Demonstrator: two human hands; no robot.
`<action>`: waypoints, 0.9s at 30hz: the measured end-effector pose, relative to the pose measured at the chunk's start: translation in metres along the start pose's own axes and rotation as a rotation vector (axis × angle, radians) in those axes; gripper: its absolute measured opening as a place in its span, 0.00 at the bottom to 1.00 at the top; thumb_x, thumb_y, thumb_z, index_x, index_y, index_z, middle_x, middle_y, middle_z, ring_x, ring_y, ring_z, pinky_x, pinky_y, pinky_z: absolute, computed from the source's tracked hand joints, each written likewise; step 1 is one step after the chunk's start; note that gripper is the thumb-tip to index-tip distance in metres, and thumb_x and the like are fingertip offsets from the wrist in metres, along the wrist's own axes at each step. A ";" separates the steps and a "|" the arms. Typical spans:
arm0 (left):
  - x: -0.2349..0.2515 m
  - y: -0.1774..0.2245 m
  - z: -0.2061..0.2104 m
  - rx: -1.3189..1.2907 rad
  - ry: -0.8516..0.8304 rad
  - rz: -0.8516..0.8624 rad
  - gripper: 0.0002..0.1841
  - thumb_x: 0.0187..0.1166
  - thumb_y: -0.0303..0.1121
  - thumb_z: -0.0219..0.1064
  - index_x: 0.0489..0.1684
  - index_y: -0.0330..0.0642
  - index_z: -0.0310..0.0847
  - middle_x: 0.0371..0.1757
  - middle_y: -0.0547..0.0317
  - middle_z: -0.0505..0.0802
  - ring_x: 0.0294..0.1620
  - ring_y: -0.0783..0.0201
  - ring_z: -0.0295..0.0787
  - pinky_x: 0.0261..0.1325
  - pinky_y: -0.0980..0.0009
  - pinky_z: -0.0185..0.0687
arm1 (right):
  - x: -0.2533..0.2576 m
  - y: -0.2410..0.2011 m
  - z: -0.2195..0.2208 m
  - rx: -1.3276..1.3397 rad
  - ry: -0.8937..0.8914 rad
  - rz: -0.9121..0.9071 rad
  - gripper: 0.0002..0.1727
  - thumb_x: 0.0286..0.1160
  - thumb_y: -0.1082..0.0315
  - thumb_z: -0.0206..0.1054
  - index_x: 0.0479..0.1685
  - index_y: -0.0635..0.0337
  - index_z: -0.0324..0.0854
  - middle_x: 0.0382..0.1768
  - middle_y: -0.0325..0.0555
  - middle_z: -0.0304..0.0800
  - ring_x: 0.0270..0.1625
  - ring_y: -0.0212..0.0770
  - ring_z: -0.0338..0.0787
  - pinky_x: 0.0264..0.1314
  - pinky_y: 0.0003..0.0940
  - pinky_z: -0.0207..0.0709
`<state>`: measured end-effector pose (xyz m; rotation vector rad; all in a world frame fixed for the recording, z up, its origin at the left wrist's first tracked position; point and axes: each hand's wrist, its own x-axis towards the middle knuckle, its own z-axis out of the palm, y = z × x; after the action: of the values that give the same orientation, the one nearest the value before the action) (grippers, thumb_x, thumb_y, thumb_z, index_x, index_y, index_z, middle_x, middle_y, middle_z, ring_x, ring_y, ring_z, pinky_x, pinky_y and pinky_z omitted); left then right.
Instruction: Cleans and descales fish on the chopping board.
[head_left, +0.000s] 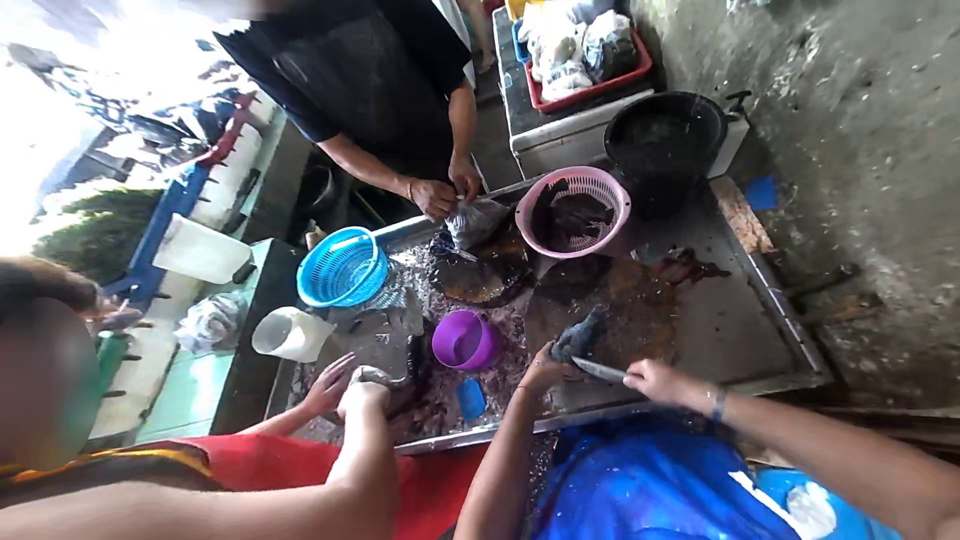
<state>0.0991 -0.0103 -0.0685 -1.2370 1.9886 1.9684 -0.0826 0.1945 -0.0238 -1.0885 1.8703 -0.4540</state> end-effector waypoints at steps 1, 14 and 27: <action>-0.002 -0.002 -0.002 -0.080 -0.017 -0.014 0.39 0.64 0.31 0.81 0.81 0.42 0.68 0.60 0.48 0.90 0.46 0.61 0.90 0.45 0.63 0.88 | 0.009 -0.005 -0.016 -0.036 -0.002 0.000 0.22 0.89 0.56 0.57 0.50 0.68 0.87 0.45 0.65 0.90 0.53 0.62 0.90 0.61 0.65 0.79; 0.009 0.003 0.021 -0.262 0.152 -0.138 0.23 0.93 0.50 0.52 0.73 0.44 0.76 0.52 0.49 0.90 0.40 0.60 0.87 0.40 0.62 0.84 | 0.009 -0.003 0.038 0.099 0.142 0.010 0.21 0.91 0.54 0.56 0.50 0.64 0.87 0.37 0.58 0.89 0.42 0.55 0.90 0.53 0.61 0.82; -0.010 0.015 0.015 0.762 0.252 0.305 0.38 0.74 0.47 0.70 0.90 0.71 0.63 0.89 0.48 0.69 0.80 0.39 0.73 0.70 0.39 0.79 | -0.076 0.032 -0.055 -0.091 0.613 -0.008 0.29 0.94 0.55 0.50 0.74 0.78 0.72 0.55 0.76 0.87 0.56 0.64 0.91 0.64 0.59 0.83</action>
<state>0.0899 0.0050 -0.0531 -1.0434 2.7831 0.9394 -0.1286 0.2685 0.0236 -1.0937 2.4367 -0.7786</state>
